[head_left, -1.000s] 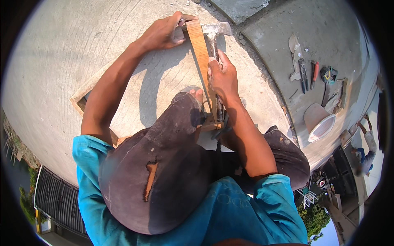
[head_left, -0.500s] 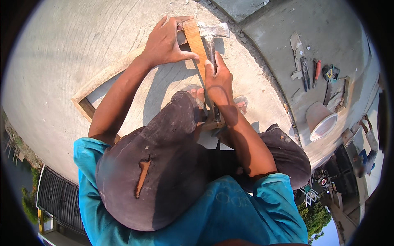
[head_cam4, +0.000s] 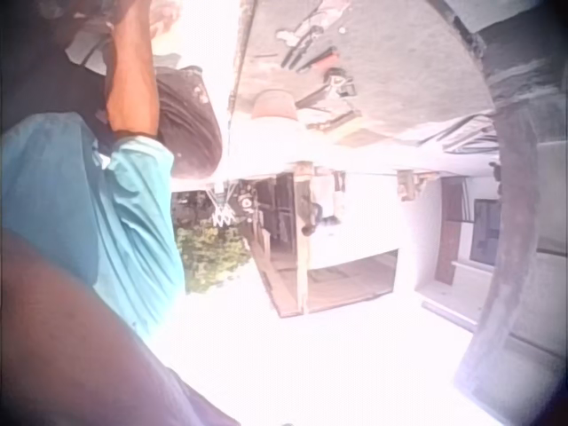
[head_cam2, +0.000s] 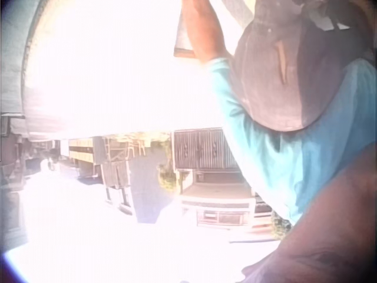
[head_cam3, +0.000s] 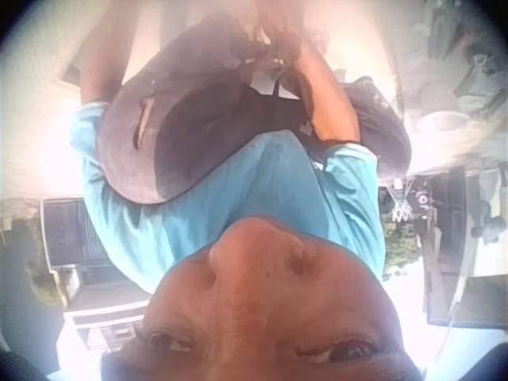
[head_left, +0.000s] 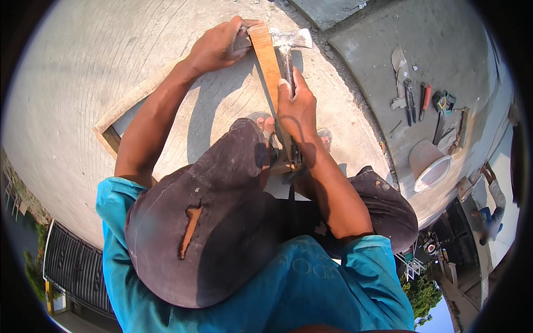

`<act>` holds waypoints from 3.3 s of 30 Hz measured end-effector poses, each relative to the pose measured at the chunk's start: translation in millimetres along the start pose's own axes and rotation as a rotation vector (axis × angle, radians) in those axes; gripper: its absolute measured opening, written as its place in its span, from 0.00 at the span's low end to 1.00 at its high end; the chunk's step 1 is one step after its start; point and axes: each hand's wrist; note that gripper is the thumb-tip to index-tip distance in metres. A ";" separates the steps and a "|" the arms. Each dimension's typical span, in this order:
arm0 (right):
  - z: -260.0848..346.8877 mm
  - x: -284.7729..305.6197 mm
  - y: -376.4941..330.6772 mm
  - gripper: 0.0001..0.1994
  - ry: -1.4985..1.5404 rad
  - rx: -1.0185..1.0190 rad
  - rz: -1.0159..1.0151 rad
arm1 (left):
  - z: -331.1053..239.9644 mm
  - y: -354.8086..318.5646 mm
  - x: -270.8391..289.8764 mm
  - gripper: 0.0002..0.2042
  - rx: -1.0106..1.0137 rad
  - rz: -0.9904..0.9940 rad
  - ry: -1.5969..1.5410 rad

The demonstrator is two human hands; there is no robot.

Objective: The person assembles a rectangular wooden frame on a concrete floor. They position wooden planks, hold nails in place, and hammer them into the joints to secure the frame.

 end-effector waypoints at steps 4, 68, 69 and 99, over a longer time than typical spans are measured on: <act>11.2 2.0 -1.5 0.21 0.024 -0.055 0.022 | -1.0 0.9 4.3 0.26 -0.045 -0.051 -0.048; 83.2 83.8 81.8 0.28 -0.274 -0.008 0.060 | -11.5 18.0 12.2 0.36 0.236 0.117 -0.034; 91.6 90.9 86.7 0.28 -0.281 -0.031 0.091 | -9.0 15.3 10.8 0.35 0.207 0.079 -0.033; 63.2 18.4 63.6 0.33 -0.078 -0.553 0.307 | -7.3 9.5 4.0 0.32 0.103 -0.082 0.016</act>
Point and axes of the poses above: each hand's wrist, its own y-axis towards the middle knuckle, its own x-axis out of the back of the hand, z = x × y, and after that the axes turned 10 degrees about y, right-handed
